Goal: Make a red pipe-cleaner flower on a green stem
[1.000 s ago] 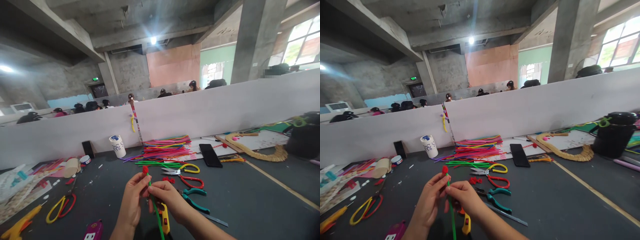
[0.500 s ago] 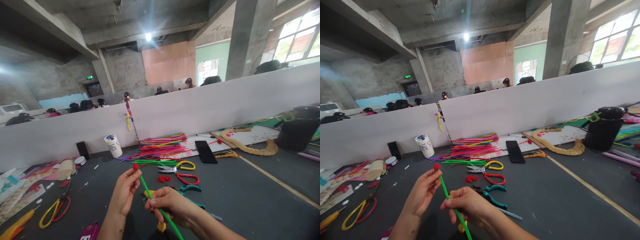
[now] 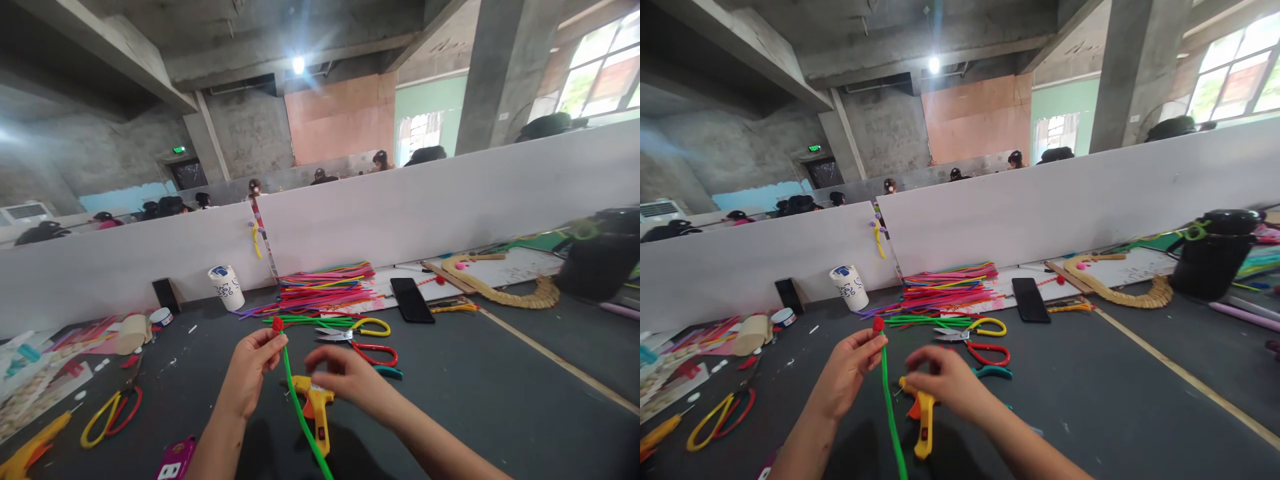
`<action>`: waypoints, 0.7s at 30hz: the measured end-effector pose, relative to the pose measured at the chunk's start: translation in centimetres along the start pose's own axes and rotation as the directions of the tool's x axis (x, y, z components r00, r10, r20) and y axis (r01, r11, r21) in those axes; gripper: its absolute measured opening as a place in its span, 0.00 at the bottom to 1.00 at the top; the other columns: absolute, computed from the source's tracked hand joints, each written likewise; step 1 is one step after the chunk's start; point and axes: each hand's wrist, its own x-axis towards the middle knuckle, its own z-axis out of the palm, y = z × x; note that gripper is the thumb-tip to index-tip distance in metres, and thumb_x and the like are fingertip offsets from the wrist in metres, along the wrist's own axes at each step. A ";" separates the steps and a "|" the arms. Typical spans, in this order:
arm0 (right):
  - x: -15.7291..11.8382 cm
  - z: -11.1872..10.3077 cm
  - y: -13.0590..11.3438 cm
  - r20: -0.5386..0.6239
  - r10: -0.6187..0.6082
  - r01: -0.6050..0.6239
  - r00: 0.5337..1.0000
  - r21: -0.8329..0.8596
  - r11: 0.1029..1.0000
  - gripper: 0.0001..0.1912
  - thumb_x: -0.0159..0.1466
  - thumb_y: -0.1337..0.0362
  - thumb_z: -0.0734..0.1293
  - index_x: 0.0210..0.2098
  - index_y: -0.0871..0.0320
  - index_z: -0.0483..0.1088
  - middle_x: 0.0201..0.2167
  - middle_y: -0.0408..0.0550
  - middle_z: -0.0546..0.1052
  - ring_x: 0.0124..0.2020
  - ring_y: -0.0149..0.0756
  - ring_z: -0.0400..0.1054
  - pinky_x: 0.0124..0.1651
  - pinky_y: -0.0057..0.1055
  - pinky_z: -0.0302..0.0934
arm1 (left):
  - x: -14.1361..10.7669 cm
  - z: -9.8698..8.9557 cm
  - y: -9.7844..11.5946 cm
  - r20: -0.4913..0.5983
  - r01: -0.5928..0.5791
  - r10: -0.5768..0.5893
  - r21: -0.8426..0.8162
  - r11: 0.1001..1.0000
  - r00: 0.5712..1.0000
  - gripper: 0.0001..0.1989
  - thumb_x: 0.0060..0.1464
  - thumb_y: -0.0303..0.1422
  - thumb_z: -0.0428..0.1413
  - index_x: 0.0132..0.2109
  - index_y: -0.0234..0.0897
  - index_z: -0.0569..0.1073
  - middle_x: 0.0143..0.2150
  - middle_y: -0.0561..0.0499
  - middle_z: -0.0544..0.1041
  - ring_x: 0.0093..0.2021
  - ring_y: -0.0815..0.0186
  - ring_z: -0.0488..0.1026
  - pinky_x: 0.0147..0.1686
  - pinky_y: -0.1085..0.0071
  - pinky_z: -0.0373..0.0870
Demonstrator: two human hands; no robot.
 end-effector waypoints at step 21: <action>1.7 1.1 -1.4 -0.074 -0.148 0.163 0.986 0.288 0.944 0.11 0.52 0.60 0.70 0.23 0.59 0.65 0.19 0.36 0.62 0.18 0.23 0.49 0.20 0.23 0.42 | -1.5 2.0 0.2 0.054 0.019 -0.024 0.096 0.995 0.998 0.12 0.42 0.39 0.63 0.30 0.34 0.75 0.21 0.58 0.63 0.21 0.72 0.53 0.21 0.75 0.52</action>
